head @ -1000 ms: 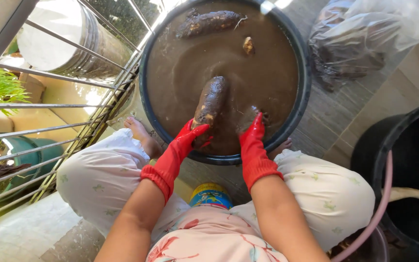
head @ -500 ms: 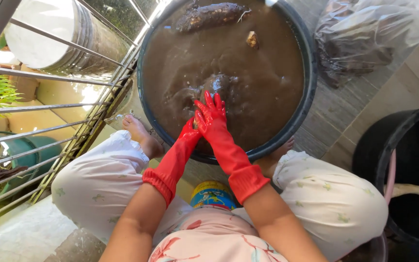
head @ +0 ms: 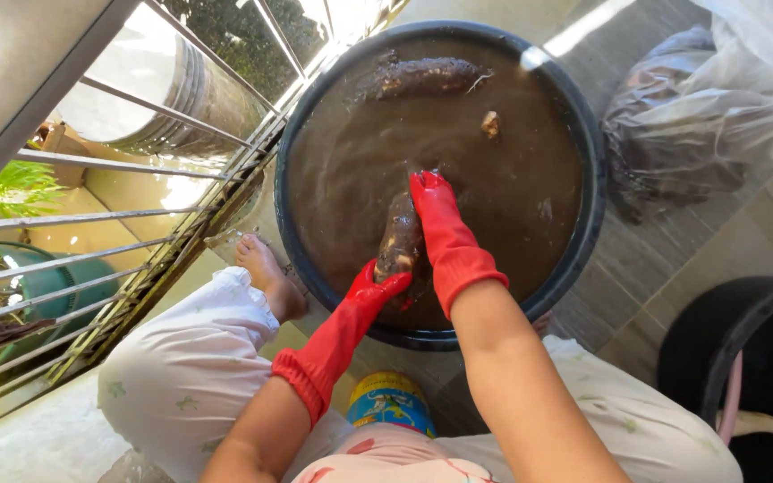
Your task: Washing a large mud-covered root vegetable in a basin of water while wearing red rubber gloves.
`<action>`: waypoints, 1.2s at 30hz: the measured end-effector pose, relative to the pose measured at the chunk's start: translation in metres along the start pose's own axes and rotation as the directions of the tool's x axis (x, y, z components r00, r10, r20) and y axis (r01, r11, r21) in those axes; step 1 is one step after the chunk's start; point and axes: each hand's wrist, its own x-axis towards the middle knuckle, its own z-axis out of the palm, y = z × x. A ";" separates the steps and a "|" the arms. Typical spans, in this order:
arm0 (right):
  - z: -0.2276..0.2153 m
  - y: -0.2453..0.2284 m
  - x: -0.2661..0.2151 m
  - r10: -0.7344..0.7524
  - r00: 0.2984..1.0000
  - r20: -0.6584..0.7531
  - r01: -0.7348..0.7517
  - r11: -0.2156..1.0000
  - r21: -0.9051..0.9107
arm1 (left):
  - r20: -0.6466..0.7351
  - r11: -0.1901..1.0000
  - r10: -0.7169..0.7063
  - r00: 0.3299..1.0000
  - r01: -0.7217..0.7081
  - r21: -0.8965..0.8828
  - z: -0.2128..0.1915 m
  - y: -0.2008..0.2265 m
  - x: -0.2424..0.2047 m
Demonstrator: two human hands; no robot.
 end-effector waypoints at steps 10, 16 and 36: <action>-0.015 -0.029 -0.195 -0.554 0.780 -0.291 0.570 0.821 -0.035 | 0.036 0.979 0.061 0.997 -0.067 0.193 -0.016 -0.054 0.050; 0.017 0.001 -0.237 -0.712 0.630 -0.311 0.741 0.671 -0.036 | 0.035 0.973 0.115 0.993 -0.120 0.199 -0.014 -0.073 0.053; -0.031 -0.042 -0.034 -0.099 0.991 -0.092 0.092 0.993 -0.076 | -0.053 0.987 -0.075 0.996 0.081 0.136 0.007 0.004 0.003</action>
